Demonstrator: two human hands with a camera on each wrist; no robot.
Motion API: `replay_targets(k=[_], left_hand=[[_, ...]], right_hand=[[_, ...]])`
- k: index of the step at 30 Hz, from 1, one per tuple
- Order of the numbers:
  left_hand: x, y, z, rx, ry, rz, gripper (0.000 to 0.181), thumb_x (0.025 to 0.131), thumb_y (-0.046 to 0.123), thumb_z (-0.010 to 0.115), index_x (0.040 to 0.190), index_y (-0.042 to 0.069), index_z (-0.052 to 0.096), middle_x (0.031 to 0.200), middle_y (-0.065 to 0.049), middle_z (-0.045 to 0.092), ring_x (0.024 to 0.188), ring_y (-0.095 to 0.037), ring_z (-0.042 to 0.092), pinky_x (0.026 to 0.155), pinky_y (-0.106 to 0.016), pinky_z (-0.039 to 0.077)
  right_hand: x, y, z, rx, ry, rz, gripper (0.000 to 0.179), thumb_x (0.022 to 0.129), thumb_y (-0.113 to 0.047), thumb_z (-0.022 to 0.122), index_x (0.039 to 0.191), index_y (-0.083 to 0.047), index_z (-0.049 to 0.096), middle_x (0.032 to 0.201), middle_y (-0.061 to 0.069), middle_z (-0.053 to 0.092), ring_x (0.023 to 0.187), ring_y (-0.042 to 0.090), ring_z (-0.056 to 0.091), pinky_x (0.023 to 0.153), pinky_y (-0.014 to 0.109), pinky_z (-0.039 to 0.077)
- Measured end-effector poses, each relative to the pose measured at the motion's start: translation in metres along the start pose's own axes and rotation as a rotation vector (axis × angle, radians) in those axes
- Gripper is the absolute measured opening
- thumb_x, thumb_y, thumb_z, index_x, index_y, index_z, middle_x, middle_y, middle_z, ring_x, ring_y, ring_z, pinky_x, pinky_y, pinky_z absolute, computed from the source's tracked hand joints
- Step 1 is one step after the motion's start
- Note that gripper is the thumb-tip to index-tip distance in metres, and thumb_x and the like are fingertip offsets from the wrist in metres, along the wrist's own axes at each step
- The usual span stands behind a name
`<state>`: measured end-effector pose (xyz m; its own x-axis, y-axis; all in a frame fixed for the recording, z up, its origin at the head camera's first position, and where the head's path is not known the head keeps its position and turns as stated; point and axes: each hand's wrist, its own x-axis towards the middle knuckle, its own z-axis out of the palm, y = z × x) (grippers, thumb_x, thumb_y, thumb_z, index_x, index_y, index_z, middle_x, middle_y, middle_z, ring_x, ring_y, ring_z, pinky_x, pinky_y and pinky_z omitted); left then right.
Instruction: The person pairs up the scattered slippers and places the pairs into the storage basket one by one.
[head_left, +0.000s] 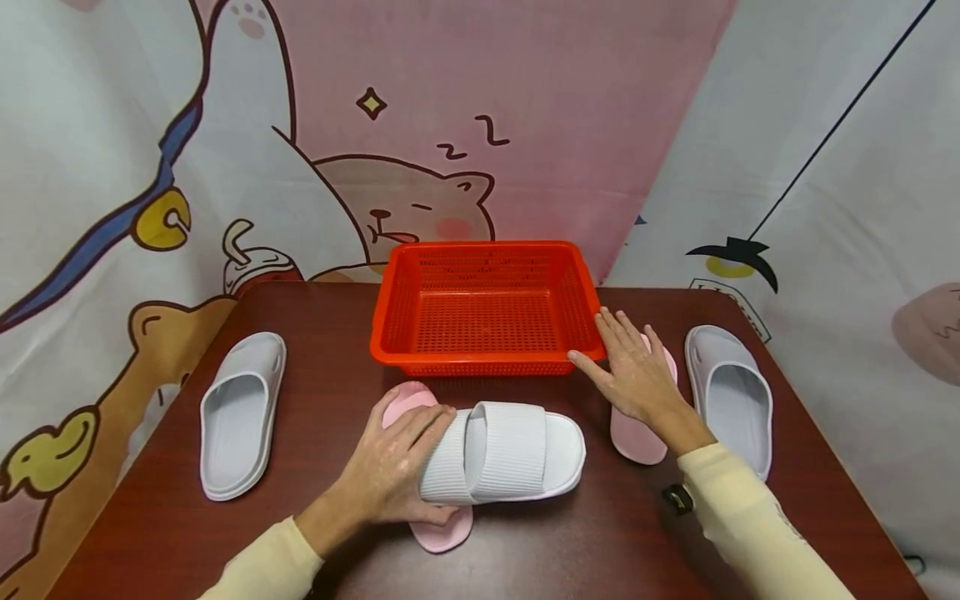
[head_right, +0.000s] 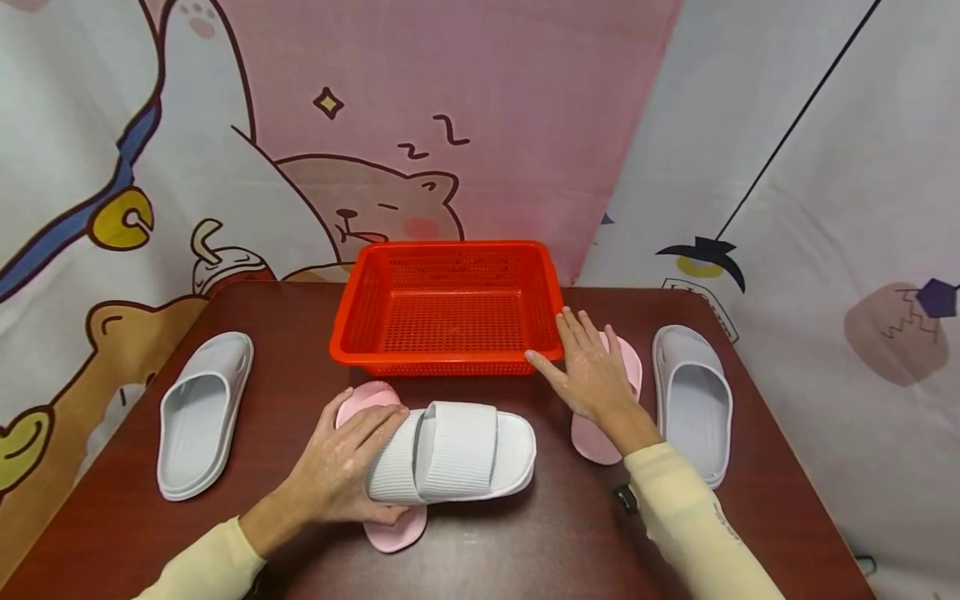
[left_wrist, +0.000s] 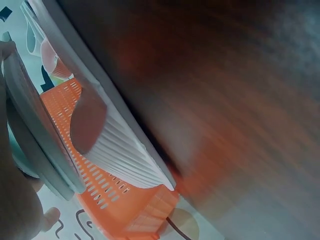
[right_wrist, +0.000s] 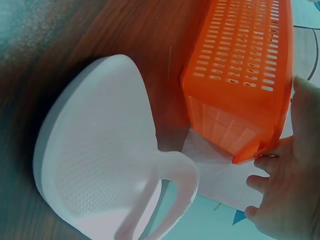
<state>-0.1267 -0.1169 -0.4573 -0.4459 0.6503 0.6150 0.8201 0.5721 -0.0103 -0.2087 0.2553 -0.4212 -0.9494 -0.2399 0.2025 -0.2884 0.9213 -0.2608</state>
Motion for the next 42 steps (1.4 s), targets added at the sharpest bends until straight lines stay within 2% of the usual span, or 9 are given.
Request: replay_targets(k=[6,19,26,34,42], left_hand=[[0.000,-0.003,-0.002,0.026,-0.002,0.003,0.107,0.055,0.072,0.075,0.134,0.001,0.060,0.127,-0.010,0.064,0.118,-0.027,0.060,0.110,-0.066,0.023],[0.004,-0.013,-0.013,0.107,-0.052,0.004,0.110,0.058,0.076,0.072,0.137,0.002,0.058,0.130,-0.012,0.064,0.118,-0.031,0.061,0.109,-0.067,0.024],[0.016,-0.017,-0.018,0.131,-0.048,0.007,0.107,0.060,0.075,0.072,0.137,0.002,0.058,0.129,-0.013,0.065,0.115,-0.030,0.062,0.107,-0.069,0.026],[0.032,-0.029,-0.027,0.136,-0.032,-0.054,0.104,0.061,0.070,0.075,0.138,0.002,0.057,0.132,-0.013,0.062,0.117,-0.030,0.061,0.110,-0.068,0.020],[0.044,-0.041,-0.030,0.144,-0.079,-0.078,0.100,0.067,0.066,0.071,0.142,0.002,0.053,0.137,-0.016,0.058,0.123,-0.032,0.056,0.112,-0.068,0.017]], right_hand=[[0.001,0.000,-0.001,-0.012,-0.001,-0.005,0.090,0.098,-0.064,0.043,0.157,0.003,0.032,0.162,0.022,0.028,0.150,0.040,0.019,0.117,0.063,0.008],[0.002,0.002,0.001,-0.036,0.016,-0.019,0.090,0.097,-0.066,0.045,0.155,0.002,0.035,0.161,0.021,0.032,0.149,0.041,0.021,0.114,0.065,0.018],[0.003,0.002,-0.002,-0.051,0.005,-0.014,0.090,0.097,-0.067,0.044,0.156,0.001,0.035,0.160,0.020,0.033,0.149,0.040,0.020,0.114,0.064,0.019],[0.003,0.002,-0.006,-0.065,-0.049,-0.013,0.091,0.098,-0.068,0.039,0.158,0.000,0.031,0.162,0.019,0.029,0.150,0.041,0.018,0.114,0.065,0.018],[0.005,0.004,-0.007,-0.099,-0.055,-0.018,0.091,0.097,-0.069,0.039,0.158,-0.001,0.032,0.163,0.017,0.029,0.150,0.041,0.019,0.114,0.064,0.019]])
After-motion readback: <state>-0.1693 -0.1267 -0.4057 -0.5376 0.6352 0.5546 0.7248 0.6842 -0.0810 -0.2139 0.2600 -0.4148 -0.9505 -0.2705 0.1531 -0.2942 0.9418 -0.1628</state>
